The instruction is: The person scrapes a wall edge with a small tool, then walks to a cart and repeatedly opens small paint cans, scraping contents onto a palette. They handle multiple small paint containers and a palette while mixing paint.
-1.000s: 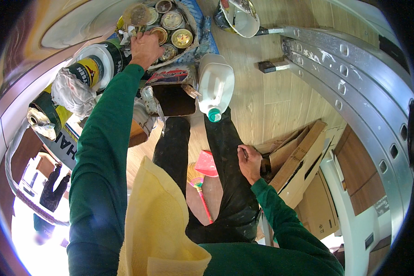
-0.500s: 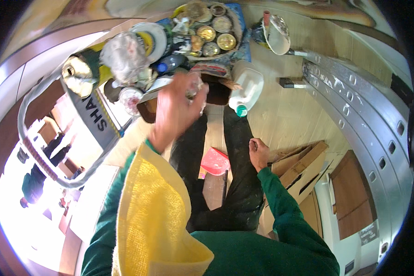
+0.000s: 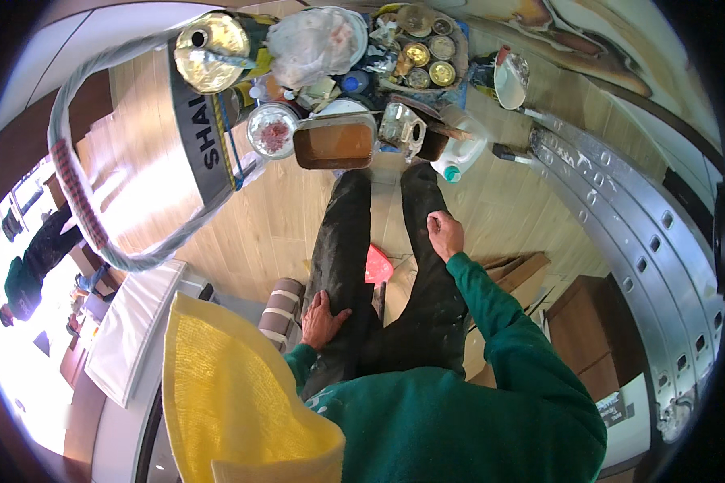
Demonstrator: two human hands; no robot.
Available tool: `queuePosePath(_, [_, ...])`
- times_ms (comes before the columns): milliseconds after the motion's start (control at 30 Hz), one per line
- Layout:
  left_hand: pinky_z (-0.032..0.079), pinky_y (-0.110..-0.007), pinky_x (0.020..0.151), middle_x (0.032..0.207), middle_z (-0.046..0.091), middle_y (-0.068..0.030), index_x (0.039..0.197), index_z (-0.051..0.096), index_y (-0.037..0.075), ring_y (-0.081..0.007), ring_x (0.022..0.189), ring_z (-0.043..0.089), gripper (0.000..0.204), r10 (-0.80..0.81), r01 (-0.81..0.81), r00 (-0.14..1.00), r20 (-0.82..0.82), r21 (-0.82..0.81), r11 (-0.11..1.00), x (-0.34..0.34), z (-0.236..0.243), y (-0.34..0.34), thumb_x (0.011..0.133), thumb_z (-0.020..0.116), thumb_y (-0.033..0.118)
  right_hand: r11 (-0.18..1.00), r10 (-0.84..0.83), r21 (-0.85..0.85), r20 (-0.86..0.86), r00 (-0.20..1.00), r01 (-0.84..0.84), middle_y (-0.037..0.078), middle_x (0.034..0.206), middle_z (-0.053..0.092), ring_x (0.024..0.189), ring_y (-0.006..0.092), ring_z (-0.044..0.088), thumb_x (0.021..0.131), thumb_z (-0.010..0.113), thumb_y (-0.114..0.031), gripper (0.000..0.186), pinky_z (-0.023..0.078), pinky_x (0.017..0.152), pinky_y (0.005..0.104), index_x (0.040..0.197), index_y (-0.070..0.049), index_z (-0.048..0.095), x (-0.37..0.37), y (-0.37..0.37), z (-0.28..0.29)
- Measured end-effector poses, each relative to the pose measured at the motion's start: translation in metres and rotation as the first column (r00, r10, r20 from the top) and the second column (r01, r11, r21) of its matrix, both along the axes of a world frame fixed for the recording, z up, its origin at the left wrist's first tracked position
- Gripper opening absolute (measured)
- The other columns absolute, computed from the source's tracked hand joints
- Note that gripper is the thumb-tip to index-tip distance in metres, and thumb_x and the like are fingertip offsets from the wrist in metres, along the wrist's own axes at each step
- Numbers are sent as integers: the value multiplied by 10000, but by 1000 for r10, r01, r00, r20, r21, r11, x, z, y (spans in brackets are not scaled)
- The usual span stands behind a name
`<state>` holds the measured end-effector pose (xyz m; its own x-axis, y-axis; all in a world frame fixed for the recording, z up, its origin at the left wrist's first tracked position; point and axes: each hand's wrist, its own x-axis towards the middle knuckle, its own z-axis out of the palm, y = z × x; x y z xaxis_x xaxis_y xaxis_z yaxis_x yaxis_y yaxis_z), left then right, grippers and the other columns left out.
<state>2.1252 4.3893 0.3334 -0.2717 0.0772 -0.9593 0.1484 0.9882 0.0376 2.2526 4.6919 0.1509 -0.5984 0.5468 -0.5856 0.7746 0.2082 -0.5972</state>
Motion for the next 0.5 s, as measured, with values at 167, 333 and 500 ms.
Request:
queuePosePath(167, [377, -430, 1064, 1457, 396, -209, 1410, 380, -14, -384, 1286, 445, 768, 54, -69, 983, 176, 85, 994, -22, -7, -23, 808, 674, 360, 999, 30, -37, -157, 987, -37, 126, 834, 678, 755, 330, 660, 863, 616, -181, 122, 520, 656, 410, 901, -70, 651, -57, -19, 30])
queuePosePath(333, [364, -375, 1092, 1423, 449, -187, 1353, 496, 25, -345, 1299, 446, 606, 109, -157, 964, 241, 191, 969, -37, -8, -55, 782, 642, 166, 988, 112, -78, -232, 966, -134, 130, 830, 693, 715, 262, 695, 899, 636, -185, 163, 524, 605, 333, 965, -38, 658, -131, -24, 62])
queuePosePath(500, [376, -368, 1081, 1371, 511, -177, 1303, 560, 50, -331, 1267, 485, 560, 246, -319, 912, 327, 193, 928, -48, -21, -79, 745, 581, 90, 985, 160, 120, -384, 909, -123, 159, 788, 682, 700, 354, 659, 904, 589, -249, 190, 521, 616, 427, 929, -77, 664, -212, 5, 61])
